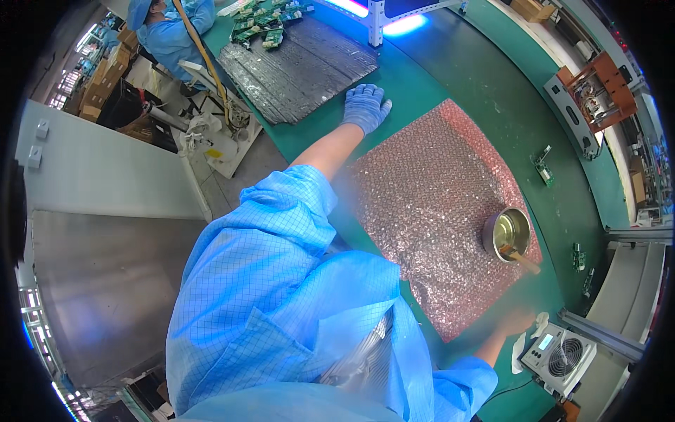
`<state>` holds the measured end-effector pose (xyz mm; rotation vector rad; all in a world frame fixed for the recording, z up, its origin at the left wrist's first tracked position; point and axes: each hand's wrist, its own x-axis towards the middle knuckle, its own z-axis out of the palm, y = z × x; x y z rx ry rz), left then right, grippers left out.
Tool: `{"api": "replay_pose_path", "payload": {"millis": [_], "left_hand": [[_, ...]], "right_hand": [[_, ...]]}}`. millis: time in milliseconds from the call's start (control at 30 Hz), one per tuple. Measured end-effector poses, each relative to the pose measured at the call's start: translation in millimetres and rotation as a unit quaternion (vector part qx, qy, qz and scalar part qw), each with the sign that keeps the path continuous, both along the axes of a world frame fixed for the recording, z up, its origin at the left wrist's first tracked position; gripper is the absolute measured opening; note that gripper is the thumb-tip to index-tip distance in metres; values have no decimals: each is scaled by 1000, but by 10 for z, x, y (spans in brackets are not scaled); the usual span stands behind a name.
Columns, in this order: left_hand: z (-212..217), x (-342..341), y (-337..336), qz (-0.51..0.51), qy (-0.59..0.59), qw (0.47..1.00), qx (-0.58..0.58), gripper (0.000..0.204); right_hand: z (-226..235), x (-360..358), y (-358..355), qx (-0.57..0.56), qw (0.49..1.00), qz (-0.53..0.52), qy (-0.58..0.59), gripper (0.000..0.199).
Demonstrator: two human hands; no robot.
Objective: Applying a liquid coating to printed circuit boards using a brush.
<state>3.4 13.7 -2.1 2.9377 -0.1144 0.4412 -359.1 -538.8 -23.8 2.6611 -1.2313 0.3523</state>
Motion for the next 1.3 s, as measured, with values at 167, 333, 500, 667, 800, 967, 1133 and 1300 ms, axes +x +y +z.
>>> {"api": "replay_pose_path", "payload": {"millis": [167, 333, 500, 667, 800, 967, 1133, 1300], "left_hand": [[-18, 6, 6, -5, -2, 1000, -12, 39], [-60, 10, 13, -8, -20, 1000, -19, 38], [-21, 0, -15, -5, -3, 1000, -14, 38], [-52, 14, 7, -4, -15, 1000, -15, 39], [-30, 12, -6, -7, -11, 1000, -23, 40], [-28, -3, 6, -4, 6, 1000, -25, 41], [-36, 9, -17, -2, -17, 1000, -14, 41], [-27, 0, -5, -6, -7, 1000, -17, 41]], "right_hand": [[-11, -3, -16, -6, 1000, 10, 3, 30], [69, 19, 71, 1, 1000, 5, -13, 29], [68, -12, 75, -17, 999, 14, -28, 30], [138, 49, 139, 14, 1000, -15, 19, 31], [134, 37, 147, 8, 999, -23, 29, 31], [149, 34, 189, 22, 1000, -9, -5, 32], [12, -24, 50, 2, 999, -1, -38, 32], [-78, -53, -28, 2, 999, 1, -45, 33]]}}
